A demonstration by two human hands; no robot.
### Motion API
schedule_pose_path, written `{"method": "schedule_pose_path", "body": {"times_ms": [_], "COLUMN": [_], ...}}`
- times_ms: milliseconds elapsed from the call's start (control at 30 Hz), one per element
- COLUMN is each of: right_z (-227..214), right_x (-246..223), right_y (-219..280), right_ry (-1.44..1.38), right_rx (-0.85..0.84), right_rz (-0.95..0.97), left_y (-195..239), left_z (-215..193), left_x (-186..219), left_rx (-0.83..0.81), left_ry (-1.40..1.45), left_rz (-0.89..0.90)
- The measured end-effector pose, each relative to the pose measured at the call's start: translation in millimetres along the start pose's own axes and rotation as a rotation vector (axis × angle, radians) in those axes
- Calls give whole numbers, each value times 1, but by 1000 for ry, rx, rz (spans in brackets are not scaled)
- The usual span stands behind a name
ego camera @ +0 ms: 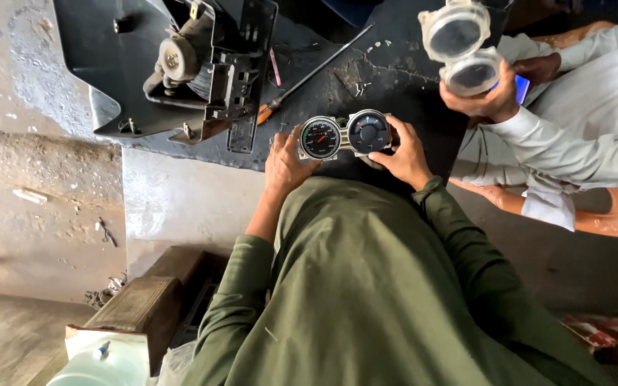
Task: The person sits at a workbench in a motorcycle repair shop and uses a screwdriver to unscrew fasteners on a motorcycle speedometer and instrument cluster. They then lift off the clear plastic lens cover, handle the gauge face and internal components, and reposition the cluster parts on the bench.
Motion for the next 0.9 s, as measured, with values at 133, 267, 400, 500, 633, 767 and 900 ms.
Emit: {"method": "schedule_pose_path", "body": {"times_ms": [133,267,400,500,633,767,900], "right_z": [11,9,15,14,4,-2,11], "right_x": [27,34,51,44,14,-38,-68], "right_y": [-4,-8,-15,-16,-17,-23,-35], "right_ry": [-60,-96,-270,-242,36,221,301], "right_rx": [21,86,89,105,177,165,38], "right_rz": [64,139,283,335,125,-126,-299], "left_y": [1,-2,-9,-11,-13,-18,-24], "left_z": [-4,-5,-7,-5,-2,-3,2], "left_x": [12,12,11,11,9,12,6], "left_rx": [9,-1,-108,-133,-132,-122,-138], "left_ry": [47,95,112,115,45,38,32], "left_rz": [30,10,-91,-101,-73,-60,-54]}}
Point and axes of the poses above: each hand's wrist, its own y-axis away from the middle knuckle, its own z-axis out of the palm, x = y × z, the point moved 8 cm from there along -y, towards the middle knuckle
